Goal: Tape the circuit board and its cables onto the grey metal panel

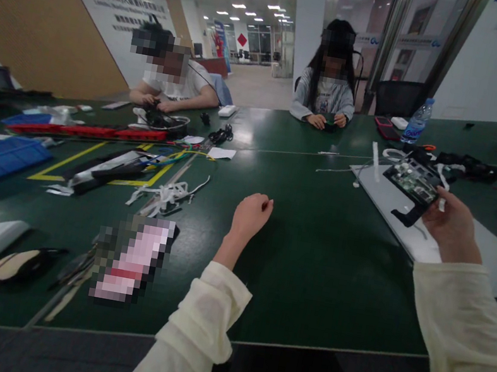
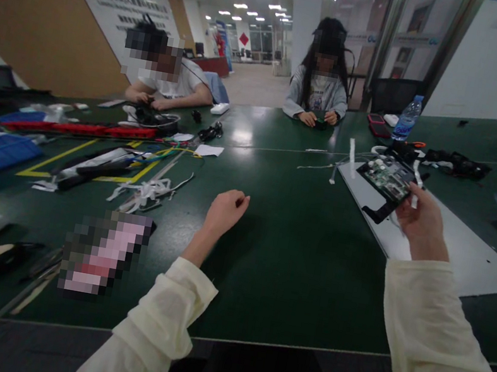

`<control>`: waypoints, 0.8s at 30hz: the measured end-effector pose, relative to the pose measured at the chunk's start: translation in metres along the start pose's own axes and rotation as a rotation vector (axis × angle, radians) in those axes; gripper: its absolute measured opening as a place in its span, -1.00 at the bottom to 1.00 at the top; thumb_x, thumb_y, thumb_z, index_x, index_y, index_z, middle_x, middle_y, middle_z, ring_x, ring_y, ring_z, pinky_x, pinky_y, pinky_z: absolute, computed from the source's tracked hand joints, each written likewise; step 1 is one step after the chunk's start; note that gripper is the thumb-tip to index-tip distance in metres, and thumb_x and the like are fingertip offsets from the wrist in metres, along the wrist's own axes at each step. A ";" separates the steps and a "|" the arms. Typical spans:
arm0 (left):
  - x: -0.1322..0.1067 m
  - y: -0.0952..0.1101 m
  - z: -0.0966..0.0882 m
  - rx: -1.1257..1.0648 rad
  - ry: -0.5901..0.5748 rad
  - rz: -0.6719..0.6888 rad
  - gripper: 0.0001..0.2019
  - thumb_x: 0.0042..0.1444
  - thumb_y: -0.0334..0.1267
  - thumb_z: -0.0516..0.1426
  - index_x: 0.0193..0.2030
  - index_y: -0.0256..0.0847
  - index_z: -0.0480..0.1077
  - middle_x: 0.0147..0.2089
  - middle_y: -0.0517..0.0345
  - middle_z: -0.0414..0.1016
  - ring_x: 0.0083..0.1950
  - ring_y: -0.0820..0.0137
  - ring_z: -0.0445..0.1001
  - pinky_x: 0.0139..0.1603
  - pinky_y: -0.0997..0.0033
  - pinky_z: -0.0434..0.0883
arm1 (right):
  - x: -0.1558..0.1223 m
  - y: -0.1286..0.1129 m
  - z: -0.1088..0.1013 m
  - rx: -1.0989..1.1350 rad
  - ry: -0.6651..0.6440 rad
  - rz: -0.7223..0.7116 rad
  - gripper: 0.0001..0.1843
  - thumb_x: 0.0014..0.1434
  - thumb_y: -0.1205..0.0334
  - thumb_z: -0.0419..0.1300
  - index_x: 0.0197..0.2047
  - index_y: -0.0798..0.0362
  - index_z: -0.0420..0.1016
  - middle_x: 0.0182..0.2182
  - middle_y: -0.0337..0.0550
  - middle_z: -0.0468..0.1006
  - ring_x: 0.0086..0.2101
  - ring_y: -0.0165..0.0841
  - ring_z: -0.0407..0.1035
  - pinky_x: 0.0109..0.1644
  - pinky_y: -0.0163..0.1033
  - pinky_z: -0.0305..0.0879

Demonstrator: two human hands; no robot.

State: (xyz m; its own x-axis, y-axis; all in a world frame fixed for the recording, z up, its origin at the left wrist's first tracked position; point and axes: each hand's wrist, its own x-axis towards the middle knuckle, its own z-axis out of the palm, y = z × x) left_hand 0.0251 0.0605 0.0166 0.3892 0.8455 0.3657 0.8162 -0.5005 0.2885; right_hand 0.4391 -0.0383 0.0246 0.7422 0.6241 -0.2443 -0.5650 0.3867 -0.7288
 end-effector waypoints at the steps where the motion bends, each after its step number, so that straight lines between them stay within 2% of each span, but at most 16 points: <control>1: 0.001 0.001 -0.001 -0.031 0.038 -0.009 -0.71 0.27 -0.17 -0.03 -0.44 -0.20 0.33 -0.37 0.10 0.40 -0.33 0.38 0.36 -0.26 0.41 0.26 | -0.007 0.005 0.005 -0.037 -0.026 0.037 -0.81 0.11 0.50 0.19 -0.48 0.09 0.35 -0.59 -0.33 0.38 -0.58 -0.57 0.28 -0.53 -0.53 0.30; 4: 0.004 0.004 -0.003 -0.172 0.162 -0.075 -0.74 0.28 -0.14 -0.03 -0.32 -0.21 0.35 -0.26 0.09 0.44 -0.22 0.38 0.41 -0.15 0.42 0.31 | -0.030 0.030 0.018 -0.139 -0.137 0.181 -0.88 0.07 0.45 0.24 -0.41 0.07 0.43 -0.56 -0.34 0.45 -0.56 -0.54 0.34 -0.56 -0.50 0.34; 5: 0.005 0.005 -0.004 -0.235 0.185 -0.101 -0.74 0.29 -0.13 -0.04 -0.29 -0.21 0.36 -0.24 0.08 0.46 -0.18 0.38 0.43 -0.12 0.42 0.32 | -0.038 0.040 0.022 -0.193 -0.210 0.230 -0.90 0.07 0.44 0.25 -0.38 0.05 0.46 -0.52 -0.33 0.48 -0.54 -0.53 0.36 -0.55 -0.49 0.36; 7: 0.007 0.006 -0.005 -0.402 0.167 -0.156 -0.69 0.30 -0.06 -0.06 -0.24 -0.21 0.37 -0.20 0.08 0.50 -0.14 0.38 0.46 -0.09 0.42 0.34 | -0.054 0.060 0.028 -0.288 -0.373 0.324 -0.90 0.06 0.42 0.26 -0.37 0.03 0.49 -0.48 -0.33 0.53 -0.54 -0.53 0.38 -0.53 -0.49 0.38; 9: 0.008 0.007 -0.006 -0.627 0.042 -0.227 -0.60 0.29 0.06 -0.09 -0.20 -0.22 0.37 -0.15 0.05 0.54 -0.15 0.37 0.51 -0.14 0.42 0.37 | -0.070 0.078 0.032 -0.335 -0.473 0.387 -0.87 0.01 0.43 0.31 -0.37 0.03 0.51 -0.46 -0.31 0.55 -0.55 -0.53 0.39 -0.53 -0.49 0.38; 12: 0.007 0.008 -0.008 -0.930 -0.262 -0.352 -0.45 0.21 0.24 -0.10 -0.11 -0.24 0.37 -0.14 -0.04 0.57 -0.18 0.32 0.56 -0.20 0.39 0.42 | -0.087 0.096 0.035 -0.363 -0.572 0.449 -0.83 -0.05 0.43 0.36 -0.35 0.05 0.53 -0.42 -0.25 0.58 -0.54 -0.53 0.41 -0.53 -0.50 0.37; 15: 0.003 0.009 -0.010 -1.036 -0.499 -0.401 -0.43 0.12 0.25 0.04 -0.03 -0.24 0.36 -0.14 -0.06 0.59 -0.15 0.29 0.57 -0.13 0.33 0.44 | -0.093 0.104 0.033 -0.358 -0.637 0.466 -0.84 -0.03 0.39 0.36 -0.33 0.04 0.53 -0.39 -0.25 0.60 -0.51 -0.52 0.44 -0.50 -0.49 0.40; 17: 0.001 0.009 -0.010 -1.061 -0.557 -0.401 -0.49 0.06 0.16 0.16 -0.03 -0.22 0.36 -0.12 -0.05 0.59 -0.13 0.31 0.57 -0.10 0.33 0.44 | -0.092 0.106 0.032 -0.351 -0.645 0.465 -0.83 -0.02 0.38 0.36 -0.31 0.03 0.52 -0.38 -0.27 0.61 -0.49 -0.51 0.46 -0.46 -0.47 0.43; 19: 0.001 0.008 -0.010 -1.097 -0.561 -0.409 -0.56 0.03 0.04 0.24 -0.07 -0.23 0.37 -0.11 -0.06 0.59 -0.15 0.34 0.57 -0.10 0.34 0.44 | -0.090 0.107 0.030 -0.347 -0.648 0.469 -0.83 -0.01 0.38 0.36 -0.31 0.03 0.52 -0.37 -0.26 0.62 -0.47 -0.50 0.48 -0.44 -0.46 0.45; 22: 0.001 0.005 -0.009 -1.145 -0.549 -0.437 -0.65 -0.02 -0.14 0.30 -0.12 -0.25 0.39 -0.12 -0.05 0.59 -0.18 0.39 0.57 -0.11 0.37 0.44 | -0.089 0.107 0.030 -0.345 -0.645 0.467 -0.83 -0.01 0.38 0.36 -0.30 0.02 0.52 -0.36 -0.26 0.62 -0.46 -0.50 0.48 -0.43 -0.46 0.45; 24: 0.002 0.003 -0.009 -1.145 -0.565 -0.454 -0.68 -0.04 -0.19 0.31 -0.15 -0.26 0.43 -0.15 -0.03 0.60 -0.20 0.40 0.57 -0.11 0.39 0.44 | -0.089 0.107 0.030 -0.351 -0.640 0.464 -0.83 -0.01 0.38 0.36 -0.31 0.02 0.52 -0.37 -0.28 0.62 -0.48 -0.52 0.47 -0.45 -0.47 0.44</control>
State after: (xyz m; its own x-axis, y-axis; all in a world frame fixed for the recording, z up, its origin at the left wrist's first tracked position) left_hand 0.0249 0.0586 0.0258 0.5290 0.7980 -0.2887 0.2161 0.2022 0.9552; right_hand 0.3016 -0.0324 -0.0125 0.0591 0.9700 -0.2360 -0.5386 -0.1681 -0.8256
